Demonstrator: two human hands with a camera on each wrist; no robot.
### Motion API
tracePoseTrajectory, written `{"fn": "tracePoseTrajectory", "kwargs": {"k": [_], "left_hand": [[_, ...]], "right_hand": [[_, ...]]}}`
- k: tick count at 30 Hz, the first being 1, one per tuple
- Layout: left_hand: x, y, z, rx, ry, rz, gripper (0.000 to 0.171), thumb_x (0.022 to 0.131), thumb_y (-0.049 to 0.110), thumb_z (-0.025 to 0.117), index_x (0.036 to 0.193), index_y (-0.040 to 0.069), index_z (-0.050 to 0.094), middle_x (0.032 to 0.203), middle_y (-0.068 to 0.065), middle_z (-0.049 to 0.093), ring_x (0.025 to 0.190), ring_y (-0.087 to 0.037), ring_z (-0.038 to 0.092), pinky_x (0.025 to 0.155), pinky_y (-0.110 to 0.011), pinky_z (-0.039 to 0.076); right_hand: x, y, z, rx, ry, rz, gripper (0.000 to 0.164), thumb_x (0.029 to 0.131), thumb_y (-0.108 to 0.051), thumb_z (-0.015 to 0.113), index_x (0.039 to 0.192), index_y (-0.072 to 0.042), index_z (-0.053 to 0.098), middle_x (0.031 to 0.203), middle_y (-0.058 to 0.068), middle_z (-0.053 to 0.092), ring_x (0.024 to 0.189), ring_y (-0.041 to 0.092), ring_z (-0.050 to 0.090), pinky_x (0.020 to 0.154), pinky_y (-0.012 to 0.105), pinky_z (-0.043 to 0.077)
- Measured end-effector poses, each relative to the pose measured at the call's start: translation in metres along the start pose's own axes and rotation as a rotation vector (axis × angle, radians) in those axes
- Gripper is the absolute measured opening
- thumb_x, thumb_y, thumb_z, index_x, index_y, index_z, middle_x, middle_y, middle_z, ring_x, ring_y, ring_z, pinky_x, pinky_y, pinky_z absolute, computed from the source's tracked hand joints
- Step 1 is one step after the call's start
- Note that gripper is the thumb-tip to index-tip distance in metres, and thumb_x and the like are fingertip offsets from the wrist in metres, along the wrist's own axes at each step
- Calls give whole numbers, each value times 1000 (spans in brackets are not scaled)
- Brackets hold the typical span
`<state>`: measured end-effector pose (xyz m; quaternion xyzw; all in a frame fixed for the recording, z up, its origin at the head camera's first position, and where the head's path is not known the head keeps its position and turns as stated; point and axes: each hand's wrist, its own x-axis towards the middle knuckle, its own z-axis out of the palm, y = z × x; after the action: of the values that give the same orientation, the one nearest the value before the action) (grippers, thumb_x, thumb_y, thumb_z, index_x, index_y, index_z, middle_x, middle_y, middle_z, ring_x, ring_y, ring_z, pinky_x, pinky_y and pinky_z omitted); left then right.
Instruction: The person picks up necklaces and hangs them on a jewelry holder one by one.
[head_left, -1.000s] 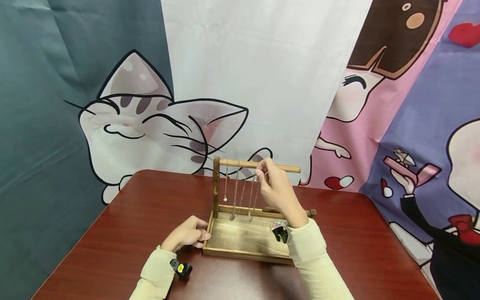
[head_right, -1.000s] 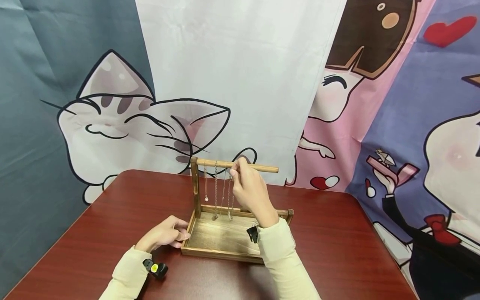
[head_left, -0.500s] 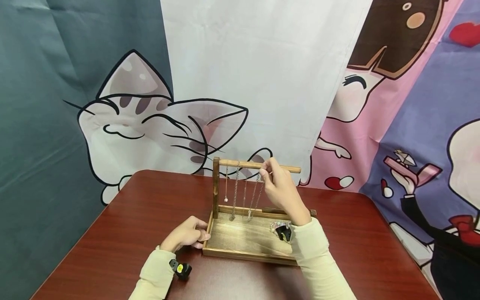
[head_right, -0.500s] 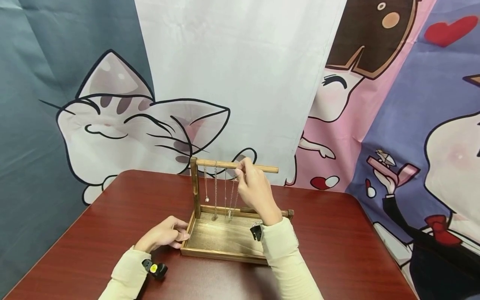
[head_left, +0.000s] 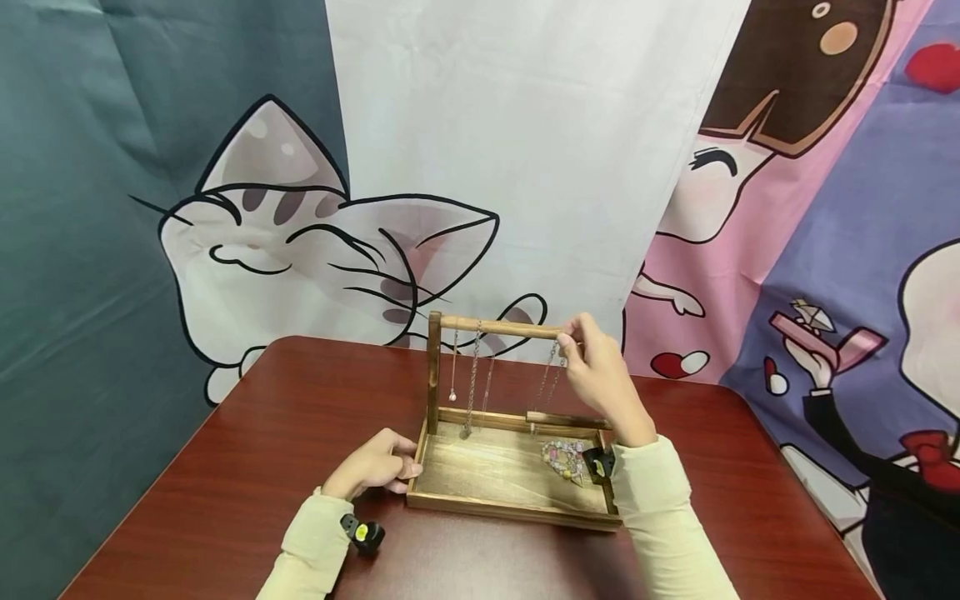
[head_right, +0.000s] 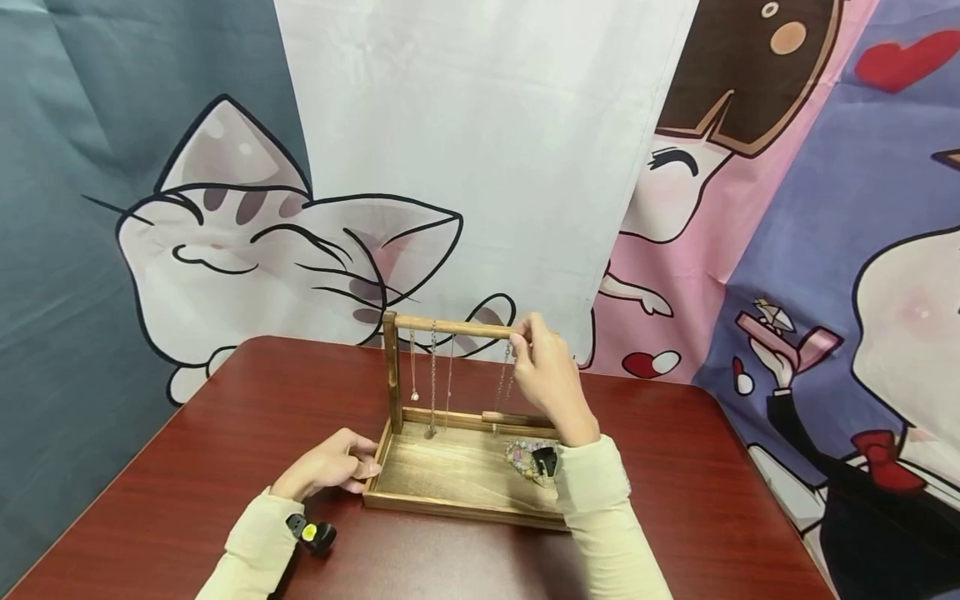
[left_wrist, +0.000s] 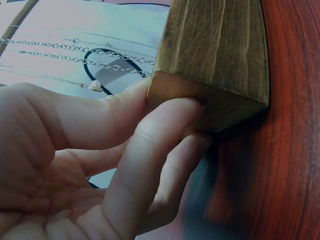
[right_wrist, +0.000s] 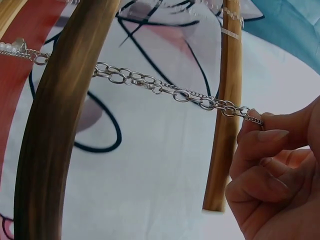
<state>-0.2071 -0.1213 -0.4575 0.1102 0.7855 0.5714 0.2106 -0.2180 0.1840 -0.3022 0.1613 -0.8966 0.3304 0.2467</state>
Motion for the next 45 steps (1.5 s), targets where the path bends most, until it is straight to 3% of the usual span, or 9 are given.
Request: {"fn": "tracePoseTrajectory", "kwargs": {"k": [20, 45], "left_hand": [[3, 1, -1, 7, 7, -5, 49, 83, -1, 63, 122, -23, 41, 84, -13, 62, 73, -20, 63, 61, -32, 56], [2, -1, -1, 1, -5, 0, 50, 82, -2, 63, 122, -23, 40, 85, -14, 62, 71, -18, 63, 59, -30, 56]], "right_hand": [[-8, 46, -37, -70, 82, 76, 10, 96, -16, 47, 94, -7, 49, 74, 7, 60, 54, 16, 50, 48, 27, 40], [13, 38, -42, -110, 89, 131, 11, 96, -19, 46, 94, -8, 49, 73, 5, 59, 58, 18, 51, 55, 32, 40]]}}
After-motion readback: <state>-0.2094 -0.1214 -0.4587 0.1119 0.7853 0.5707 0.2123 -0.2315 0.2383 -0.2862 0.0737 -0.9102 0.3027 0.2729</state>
